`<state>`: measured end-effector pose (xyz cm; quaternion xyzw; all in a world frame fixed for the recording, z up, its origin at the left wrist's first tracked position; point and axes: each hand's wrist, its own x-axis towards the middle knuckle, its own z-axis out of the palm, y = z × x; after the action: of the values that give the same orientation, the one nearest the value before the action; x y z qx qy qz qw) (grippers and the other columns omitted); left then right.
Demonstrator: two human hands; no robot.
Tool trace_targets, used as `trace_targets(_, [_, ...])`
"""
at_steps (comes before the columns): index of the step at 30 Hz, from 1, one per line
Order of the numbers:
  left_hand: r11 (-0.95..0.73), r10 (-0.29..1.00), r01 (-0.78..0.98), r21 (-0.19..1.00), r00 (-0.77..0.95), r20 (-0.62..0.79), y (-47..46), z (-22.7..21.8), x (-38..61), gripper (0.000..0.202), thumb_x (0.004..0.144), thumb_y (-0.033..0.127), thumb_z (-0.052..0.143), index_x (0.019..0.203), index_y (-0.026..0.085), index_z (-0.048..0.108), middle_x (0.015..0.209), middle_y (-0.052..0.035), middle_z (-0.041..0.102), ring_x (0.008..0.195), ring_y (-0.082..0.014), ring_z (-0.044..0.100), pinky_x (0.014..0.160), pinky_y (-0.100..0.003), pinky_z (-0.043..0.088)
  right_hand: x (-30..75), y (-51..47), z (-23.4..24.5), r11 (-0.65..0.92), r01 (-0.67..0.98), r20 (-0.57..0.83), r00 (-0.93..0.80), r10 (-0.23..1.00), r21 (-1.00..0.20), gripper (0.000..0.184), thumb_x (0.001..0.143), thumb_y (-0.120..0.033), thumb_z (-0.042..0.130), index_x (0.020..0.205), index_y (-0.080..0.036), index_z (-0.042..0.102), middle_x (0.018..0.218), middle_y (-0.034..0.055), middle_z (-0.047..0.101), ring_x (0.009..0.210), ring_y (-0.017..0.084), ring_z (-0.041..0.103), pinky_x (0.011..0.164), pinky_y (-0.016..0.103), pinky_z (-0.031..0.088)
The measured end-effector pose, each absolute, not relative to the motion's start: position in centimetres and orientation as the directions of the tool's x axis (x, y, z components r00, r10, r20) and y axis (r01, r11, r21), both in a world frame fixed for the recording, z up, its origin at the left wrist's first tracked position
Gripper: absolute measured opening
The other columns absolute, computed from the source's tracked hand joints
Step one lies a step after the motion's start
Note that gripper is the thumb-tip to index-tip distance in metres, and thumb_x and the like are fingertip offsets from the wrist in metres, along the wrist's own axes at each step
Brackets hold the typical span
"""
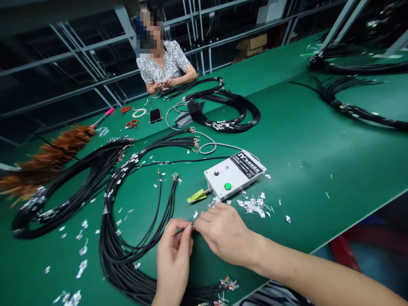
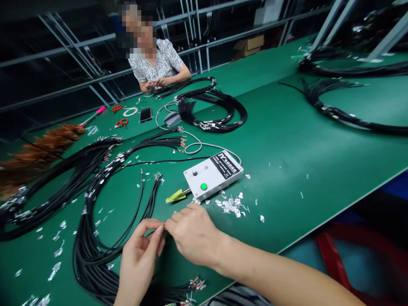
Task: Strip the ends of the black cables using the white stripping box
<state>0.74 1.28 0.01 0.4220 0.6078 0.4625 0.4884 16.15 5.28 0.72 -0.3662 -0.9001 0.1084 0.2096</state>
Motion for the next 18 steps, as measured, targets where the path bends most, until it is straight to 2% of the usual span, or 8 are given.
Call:
trace_targets(3, [0.226, 0.961, 0.058, 0.972, -0.179, -0.213, 1.8, -0.3, 0.7, 0.036, 0.074, 0.051, 0.071, 0.076, 0.017, 0.059, 0.048, 0.0082, 0.041, 0.043, -0.0079, 0.036, 0.041, -0.018, 0.027, 17.4, 5.1, 0.2, 0.617, 0.689, 0.289, -0.545, 0.787, -0.381, 0.021, 0.089, -0.012, 0.05, 0.074, -0.017, 0.063, 0.068, 0.0027, 0.068, 0.06, 0.016, 0.058, 0.059, 0.031, 0.028])
trace_targets(7, [0.244, 0.962, 0.033, 0.969, -0.136, -0.237, 2.2, -0.4, 0.6, 0.035, 0.077, 0.05, 0.069, 0.076, 0.017, 0.058, 0.048, 0.0082, 0.042, 0.043, -0.0068, 0.035, 0.043, -0.017, 0.027, 17.6, 5.4, 1.4, 0.476, 0.62, 0.172, -0.486, 0.857, -0.623, 0.011, 0.088, -0.025, 0.064, 0.095, -0.02, 0.069, 0.083, 0.0008, 0.073, 0.065, 0.015, 0.062, 0.062, 0.027, 0.033])
trace_targets(10, [0.252, 0.966, 0.028, 0.967, -0.068, -0.25, 2.0, -0.1, 0.3, 0.029, 0.084, 0.045, 0.064, 0.08, 0.017, 0.059, 0.05, 0.0077, 0.043, 0.044, -0.0076, 0.036, 0.044, -0.018, 0.029, 16.8, 6.0, 2.2, 0.41, 0.55, 0.065, -0.539, 0.84, -0.728, 0.01, 0.087, -0.028, 0.065, 0.083, -0.02, 0.071, 0.071, -0.0015, 0.072, 0.059, 0.013, 0.06, 0.056, 0.024, 0.032])
trace_targets(12, [0.208, 0.978, 0.081, 0.975, -0.043, -0.205, 1.7, 0.2, 0.2, 0.023, 0.086, 0.041, 0.062, 0.08, 0.018, 0.061, 0.054, 0.0052, 0.047, 0.044, -0.0089, 0.039, 0.044, -0.02, 0.032, 16.5, 6.4, 2.0, 0.463, 0.512, 0.087, -0.597, 0.797, -0.723, 0.019, 0.091, -0.022, 0.06, 0.074, -0.02, 0.069, 0.064, -0.0027, 0.069, 0.059, 0.012, 0.06, 0.055, 0.024, 0.032])
trace_targets(14, [0.079, 0.997, 0.201, 0.976, -0.039, -0.073, 1.6, 0.5, 0.1, 0.018, 0.084, 0.036, 0.063, 0.077, 0.019, 0.065, 0.064, -0.0005, 0.056, 0.052, -0.0131, 0.049, 0.05, -0.024, 0.04, 16.7, 6.5, 1.4, 0.559, 0.49, 0.163, -0.638, 0.753, -0.669, 0.02, 0.092, -0.019, 0.057, 0.075, -0.02, 0.068, 0.067, -0.0022, 0.07, 0.061, 0.013, 0.06, 0.057, 0.025, 0.033])
trace_targets(16, [-0.031, 0.997, 0.309, 0.951, -0.057, 0.051, 1.7, 0.5, 0.1, 0.015, 0.082, 0.032, 0.065, 0.073, 0.019, 0.068, 0.074, -0.005, 0.062, 0.064, -0.0176, 0.056, 0.06, -0.027, 0.045, 17.1, 6.3, 0.8, 0.641, 0.518, 0.234, -0.644, 0.728, -0.567, 0.019, 0.093, -0.019, 0.054, 0.078, -0.019, 0.066, 0.071, -0.0006, 0.07, 0.061, 0.014, 0.06, 0.059, 0.027, 0.033])
trace_targets(18, [0.008, 0.994, 0.301, 0.954, -0.106, 0.025, 1.9, 0.3, 0.3, 0.016, 0.08, 0.033, 0.065, 0.072, 0.019, 0.066, 0.066, -0.0027, 0.058, 0.06, -0.0165, 0.053, 0.055, -0.025, 0.042, 17.5, 6.0, 0.5, 0.673, 0.593, 0.29, -0.616, 0.733, -0.441, 0.02, 0.094, -0.018, 0.05, 0.08, -0.018, 0.064, 0.072, 0.0011, 0.069, 0.062, 0.015, 0.06, 0.059, 0.029, 0.032])
